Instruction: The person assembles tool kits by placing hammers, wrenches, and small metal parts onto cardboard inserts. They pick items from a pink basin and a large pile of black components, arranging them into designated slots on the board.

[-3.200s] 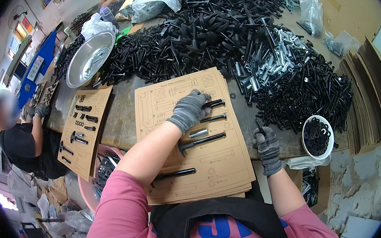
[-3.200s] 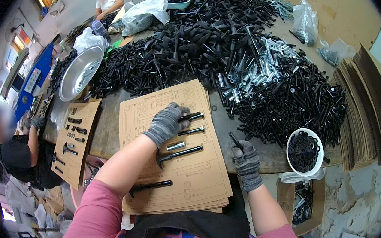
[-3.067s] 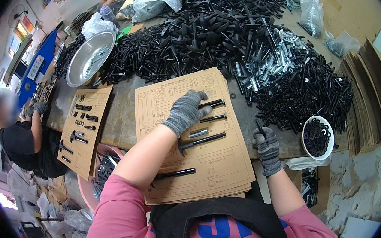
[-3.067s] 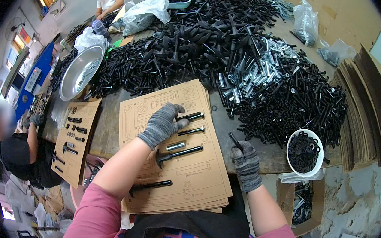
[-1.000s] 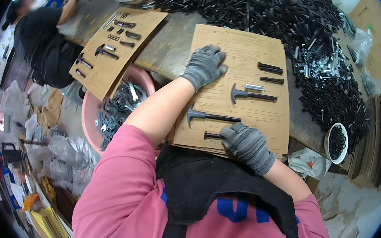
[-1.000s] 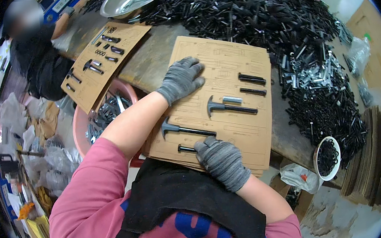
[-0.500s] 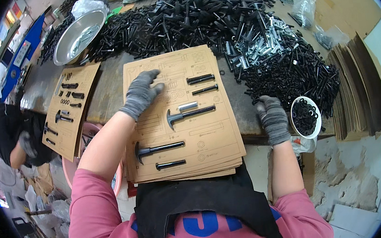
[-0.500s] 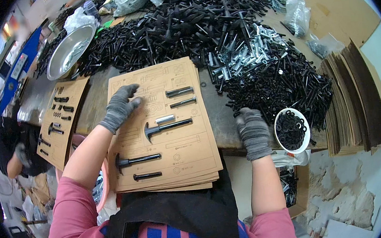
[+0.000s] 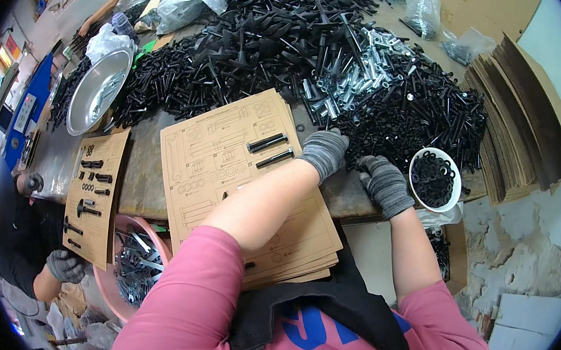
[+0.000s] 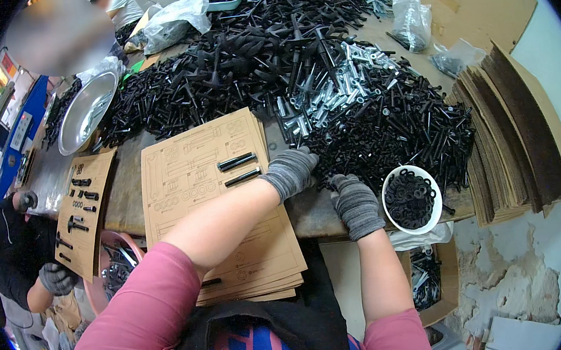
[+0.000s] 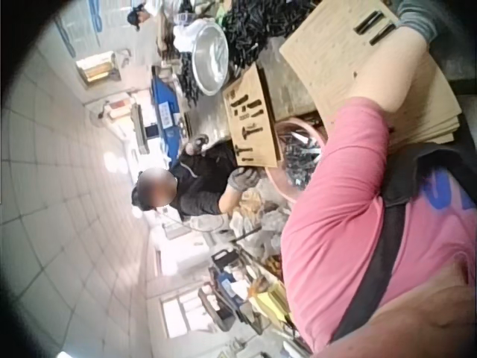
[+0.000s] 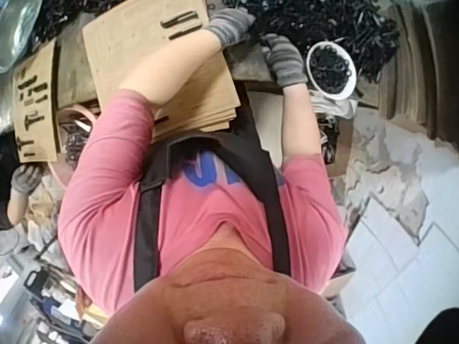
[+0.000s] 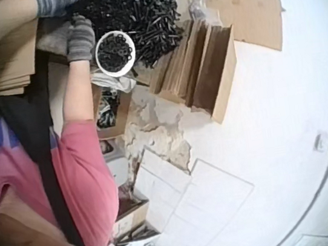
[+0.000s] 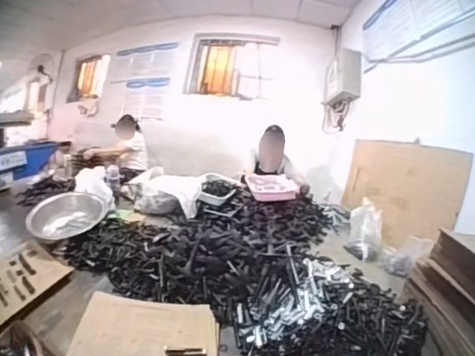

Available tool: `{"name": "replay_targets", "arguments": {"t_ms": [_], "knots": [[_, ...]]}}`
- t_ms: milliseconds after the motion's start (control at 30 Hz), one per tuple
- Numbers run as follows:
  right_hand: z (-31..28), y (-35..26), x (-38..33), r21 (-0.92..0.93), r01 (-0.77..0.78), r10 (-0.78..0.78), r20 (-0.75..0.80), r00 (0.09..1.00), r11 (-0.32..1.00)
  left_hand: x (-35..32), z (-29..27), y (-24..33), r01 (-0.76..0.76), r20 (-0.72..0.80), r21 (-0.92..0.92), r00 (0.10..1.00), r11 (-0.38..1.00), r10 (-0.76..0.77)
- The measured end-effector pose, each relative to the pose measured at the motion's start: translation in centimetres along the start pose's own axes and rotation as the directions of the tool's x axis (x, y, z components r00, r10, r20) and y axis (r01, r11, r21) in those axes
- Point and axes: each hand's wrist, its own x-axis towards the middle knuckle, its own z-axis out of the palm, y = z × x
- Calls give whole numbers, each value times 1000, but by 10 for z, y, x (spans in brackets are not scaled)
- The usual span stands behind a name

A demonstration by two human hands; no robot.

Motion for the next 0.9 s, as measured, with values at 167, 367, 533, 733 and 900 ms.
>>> {"name": "replay_targets", "arguments": {"t_ms": [167, 367, 533, 733, 900], "knots": [[0, 7, -6, 169, 101, -89, -79, 993, 980, 17, 5, 0, -41, 99, 46, 994, 998, 37], [6, 2, -10, 243, 93, -33, -238, 971, 966, 9, -2, 10, 100, 117, -4, 988, 995, -99], [16, 5, -6, 230, 169, -67, -395, 916, 958, 5, 2, 16, 95, 43, -2, 995, 996, -95], [8, -2, 0, 275, 120, -1, -397, 918, 954, 13, 15, 12, 83, 16, -54, 997, 995, -82], [2, 2, 9, 260, 121, -6, -405, 914, 958, -19, -30, 2, 35, -36, -87, 999, 996, -38]]}}
